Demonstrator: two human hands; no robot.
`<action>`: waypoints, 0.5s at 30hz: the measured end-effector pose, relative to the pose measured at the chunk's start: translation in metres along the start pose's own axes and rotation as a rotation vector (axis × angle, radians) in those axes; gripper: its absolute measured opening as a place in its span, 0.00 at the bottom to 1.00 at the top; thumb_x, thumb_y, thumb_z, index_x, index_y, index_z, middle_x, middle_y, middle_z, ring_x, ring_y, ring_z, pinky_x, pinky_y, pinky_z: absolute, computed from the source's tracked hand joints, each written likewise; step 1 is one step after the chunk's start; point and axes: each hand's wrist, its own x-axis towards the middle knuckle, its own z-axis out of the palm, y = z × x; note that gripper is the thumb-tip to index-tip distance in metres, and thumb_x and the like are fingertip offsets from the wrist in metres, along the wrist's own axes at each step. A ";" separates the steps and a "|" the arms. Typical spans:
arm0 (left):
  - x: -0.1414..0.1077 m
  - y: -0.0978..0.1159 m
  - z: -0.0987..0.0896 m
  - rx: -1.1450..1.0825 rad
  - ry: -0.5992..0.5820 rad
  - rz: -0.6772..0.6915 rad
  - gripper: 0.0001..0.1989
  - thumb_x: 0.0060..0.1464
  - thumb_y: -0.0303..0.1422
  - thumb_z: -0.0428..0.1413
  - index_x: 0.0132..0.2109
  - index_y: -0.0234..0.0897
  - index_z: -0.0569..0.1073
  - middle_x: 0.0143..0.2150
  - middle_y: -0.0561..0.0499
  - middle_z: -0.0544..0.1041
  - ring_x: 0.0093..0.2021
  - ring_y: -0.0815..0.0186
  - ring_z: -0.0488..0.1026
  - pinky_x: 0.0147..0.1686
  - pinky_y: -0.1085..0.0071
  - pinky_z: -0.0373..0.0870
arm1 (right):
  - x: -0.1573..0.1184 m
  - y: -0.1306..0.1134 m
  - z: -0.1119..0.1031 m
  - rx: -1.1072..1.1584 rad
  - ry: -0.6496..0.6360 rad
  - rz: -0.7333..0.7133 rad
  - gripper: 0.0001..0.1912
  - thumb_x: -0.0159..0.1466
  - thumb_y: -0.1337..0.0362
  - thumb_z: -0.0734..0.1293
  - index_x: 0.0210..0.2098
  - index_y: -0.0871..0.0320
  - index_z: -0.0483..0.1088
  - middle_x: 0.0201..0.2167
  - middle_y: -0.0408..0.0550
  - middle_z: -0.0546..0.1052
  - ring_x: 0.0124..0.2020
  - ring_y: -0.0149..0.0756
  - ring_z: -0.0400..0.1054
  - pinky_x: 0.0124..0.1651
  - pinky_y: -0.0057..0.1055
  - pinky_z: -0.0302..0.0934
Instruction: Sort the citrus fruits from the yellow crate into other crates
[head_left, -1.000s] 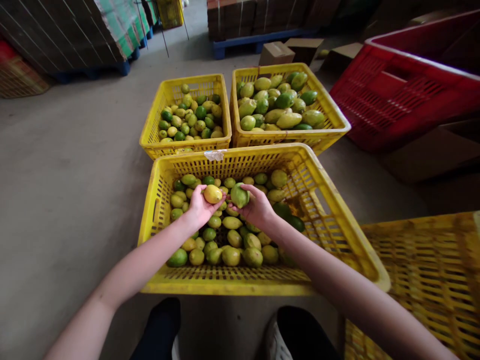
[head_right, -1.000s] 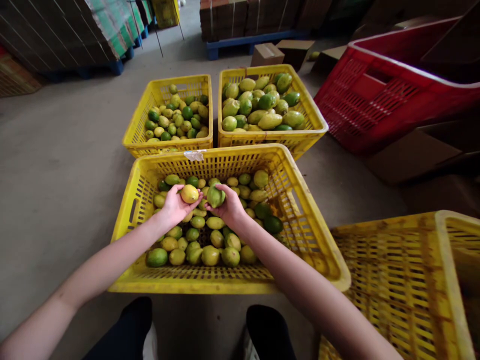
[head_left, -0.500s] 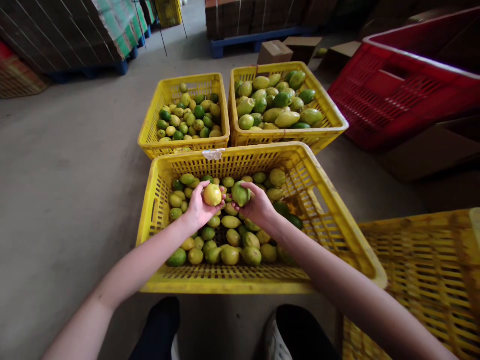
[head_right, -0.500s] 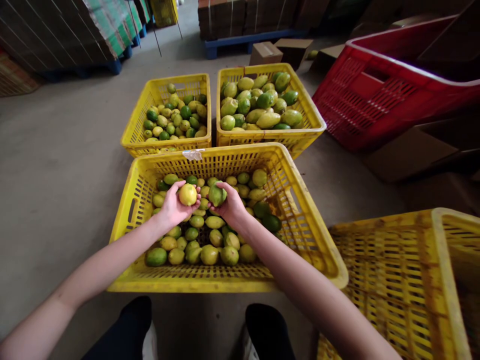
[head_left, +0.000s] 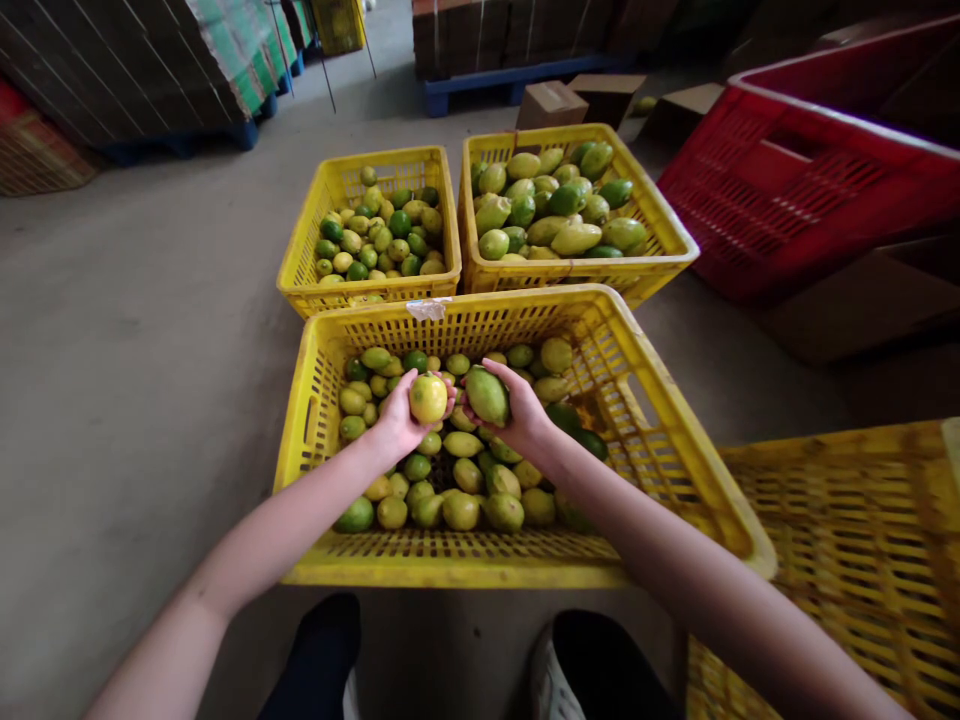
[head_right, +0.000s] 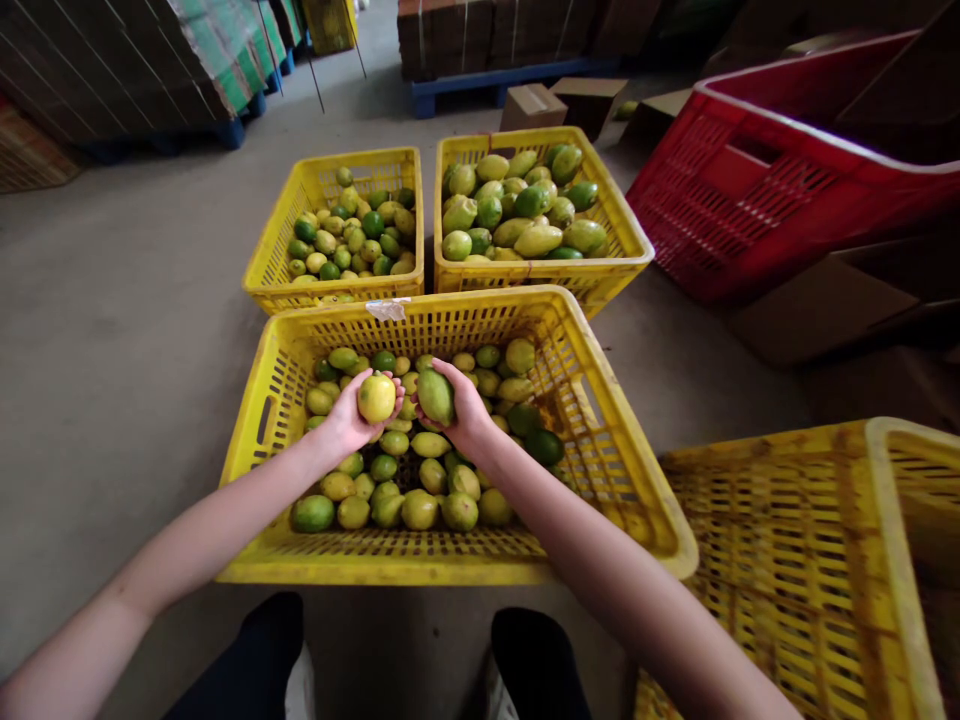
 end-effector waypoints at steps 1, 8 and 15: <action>0.000 0.000 -0.001 -0.016 -0.001 -0.004 0.17 0.60 0.34 0.42 0.31 0.31 0.70 0.25 0.46 0.74 0.25 0.67 0.74 0.24 0.73 0.73 | 0.000 0.000 0.000 -0.002 0.038 -0.001 0.13 0.61 0.57 0.61 0.26 0.59 0.66 0.16 0.45 0.72 0.18 0.32 0.66 0.18 0.25 0.60; 0.000 0.001 -0.001 -0.018 -0.058 -0.002 0.08 0.54 0.32 0.51 0.33 0.30 0.70 0.27 0.46 0.74 0.28 0.67 0.74 0.29 0.72 0.75 | 0.002 -0.001 0.001 -0.008 0.102 -0.010 0.11 0.61 0.59 0.62 0.27 0.59 0.66 0.17 0.44 0.72 0.16 0.31 0.64 0.18 0.27 0.62; -0.001 0.000 -0.001 0.012 -0.049 -0.022 0.05 0.53 0.29 0.52 0.33 0.31 0.70 0.25 0.48 0.73 0.24 0.70 0.72 0.24 0.76 0.73 | 0.000 -0.001 0.001 -0.005 0.136 0.008 0.09 0.60 0.60 0.63 0.27 0.58 0.65 0.16 0.42 0.70 0.17 0.32 0.65 0.19 0.29 0.62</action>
